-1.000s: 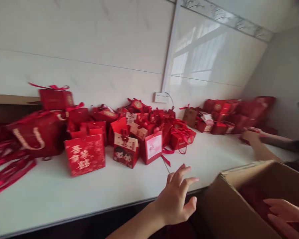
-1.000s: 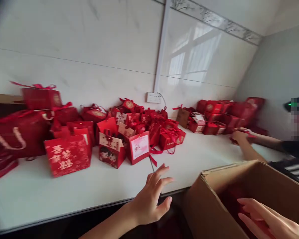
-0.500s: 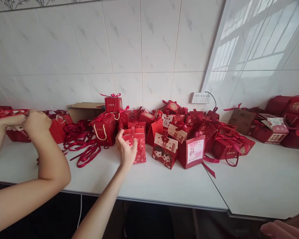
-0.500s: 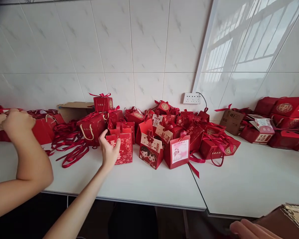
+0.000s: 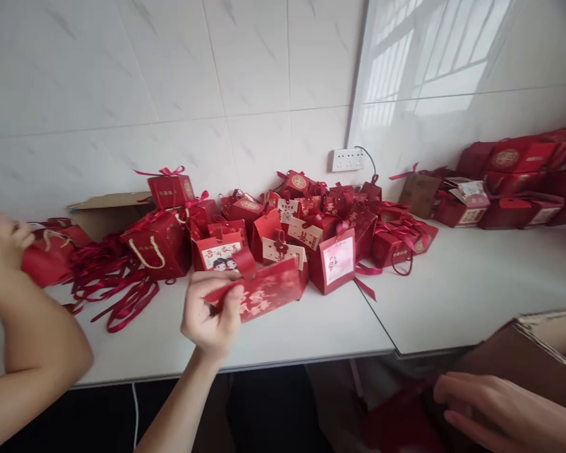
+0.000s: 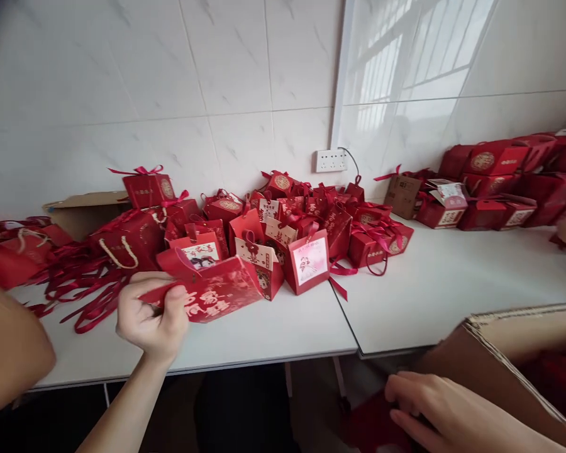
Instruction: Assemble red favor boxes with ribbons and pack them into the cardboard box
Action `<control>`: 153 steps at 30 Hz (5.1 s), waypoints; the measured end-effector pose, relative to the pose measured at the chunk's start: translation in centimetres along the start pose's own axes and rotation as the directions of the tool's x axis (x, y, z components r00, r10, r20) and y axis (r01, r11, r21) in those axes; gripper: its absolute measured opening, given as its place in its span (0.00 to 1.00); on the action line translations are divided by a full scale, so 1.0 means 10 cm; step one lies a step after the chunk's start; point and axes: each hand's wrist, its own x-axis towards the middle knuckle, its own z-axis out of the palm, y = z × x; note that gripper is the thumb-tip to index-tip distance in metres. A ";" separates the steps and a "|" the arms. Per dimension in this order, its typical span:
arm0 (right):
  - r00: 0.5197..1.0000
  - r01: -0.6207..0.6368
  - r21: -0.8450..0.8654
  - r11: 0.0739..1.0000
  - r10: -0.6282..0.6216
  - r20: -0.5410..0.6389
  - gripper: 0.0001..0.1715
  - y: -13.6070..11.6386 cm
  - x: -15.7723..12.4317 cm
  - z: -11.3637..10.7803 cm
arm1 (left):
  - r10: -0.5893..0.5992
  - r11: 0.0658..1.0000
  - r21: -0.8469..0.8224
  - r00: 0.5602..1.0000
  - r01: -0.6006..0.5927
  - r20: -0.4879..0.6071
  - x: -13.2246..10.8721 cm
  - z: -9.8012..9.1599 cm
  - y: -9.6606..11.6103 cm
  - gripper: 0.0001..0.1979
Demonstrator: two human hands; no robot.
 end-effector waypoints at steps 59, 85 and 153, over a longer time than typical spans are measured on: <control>0.736 0.317 -0.212 0.924 -0.381 -0.559 0.03 -0.51 0.71 -0.59 | -0.225 0.849 -0.232 0.723 0.474 0.653 -0.36 1.53 0.82 0.11; 0.781 0.318 0.029 0.948 -0.245 -0.575 0.04 -0.52 0.74 -0.59 | -0.265 0.596 -0.298 0.533 0.746 0.804 -0.51 1.46 0.65 0.09; 0.938 0.215 0.888 0.407 0.167 -0.304 0.20 -0.30 0.83 -0.61 | -0.127 0.883 -0.324 0.838 0.339 0.531 -0.46 0.81 0.96 0.44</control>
